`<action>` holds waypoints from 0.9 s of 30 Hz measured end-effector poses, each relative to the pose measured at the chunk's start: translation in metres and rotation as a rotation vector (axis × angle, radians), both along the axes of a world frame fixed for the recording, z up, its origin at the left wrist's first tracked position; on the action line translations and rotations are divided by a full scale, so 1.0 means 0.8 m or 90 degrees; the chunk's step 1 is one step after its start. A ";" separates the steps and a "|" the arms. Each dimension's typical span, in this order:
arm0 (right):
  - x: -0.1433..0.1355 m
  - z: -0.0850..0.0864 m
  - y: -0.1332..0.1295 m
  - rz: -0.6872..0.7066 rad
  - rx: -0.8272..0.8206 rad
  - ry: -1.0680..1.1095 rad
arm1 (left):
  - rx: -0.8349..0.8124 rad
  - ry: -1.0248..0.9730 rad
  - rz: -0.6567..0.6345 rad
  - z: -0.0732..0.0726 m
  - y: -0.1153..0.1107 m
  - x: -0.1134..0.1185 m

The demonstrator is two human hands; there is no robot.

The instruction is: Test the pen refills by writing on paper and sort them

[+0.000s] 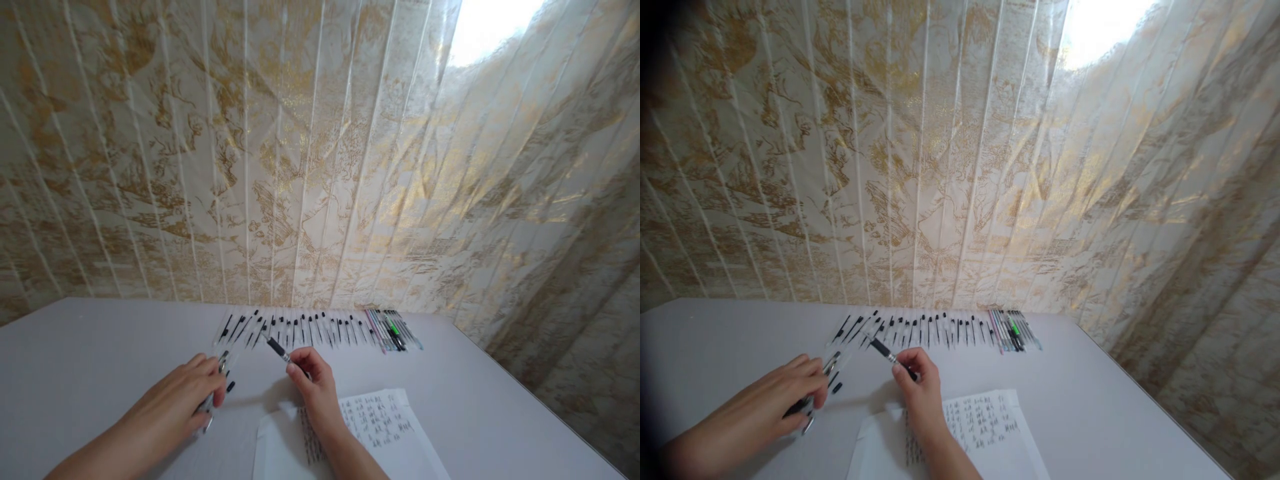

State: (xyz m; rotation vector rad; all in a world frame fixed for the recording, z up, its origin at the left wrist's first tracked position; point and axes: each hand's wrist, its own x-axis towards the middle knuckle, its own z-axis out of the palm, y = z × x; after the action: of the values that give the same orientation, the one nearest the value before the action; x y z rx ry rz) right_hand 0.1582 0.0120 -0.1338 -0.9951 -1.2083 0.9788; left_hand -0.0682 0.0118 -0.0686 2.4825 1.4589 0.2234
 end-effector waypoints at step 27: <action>0.000 0.002 0.000 0.019 -0.014 0.052 | 0.057 0.065 0.034 -0.001 -0.014 0.012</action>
State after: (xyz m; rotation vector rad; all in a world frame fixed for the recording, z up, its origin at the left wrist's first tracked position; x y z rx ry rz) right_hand 0.1586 0.0120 -0.1326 -0.9478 -1.1493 1.0479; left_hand -0.0584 0.0005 -0.0696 2.5628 1.5894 0.1793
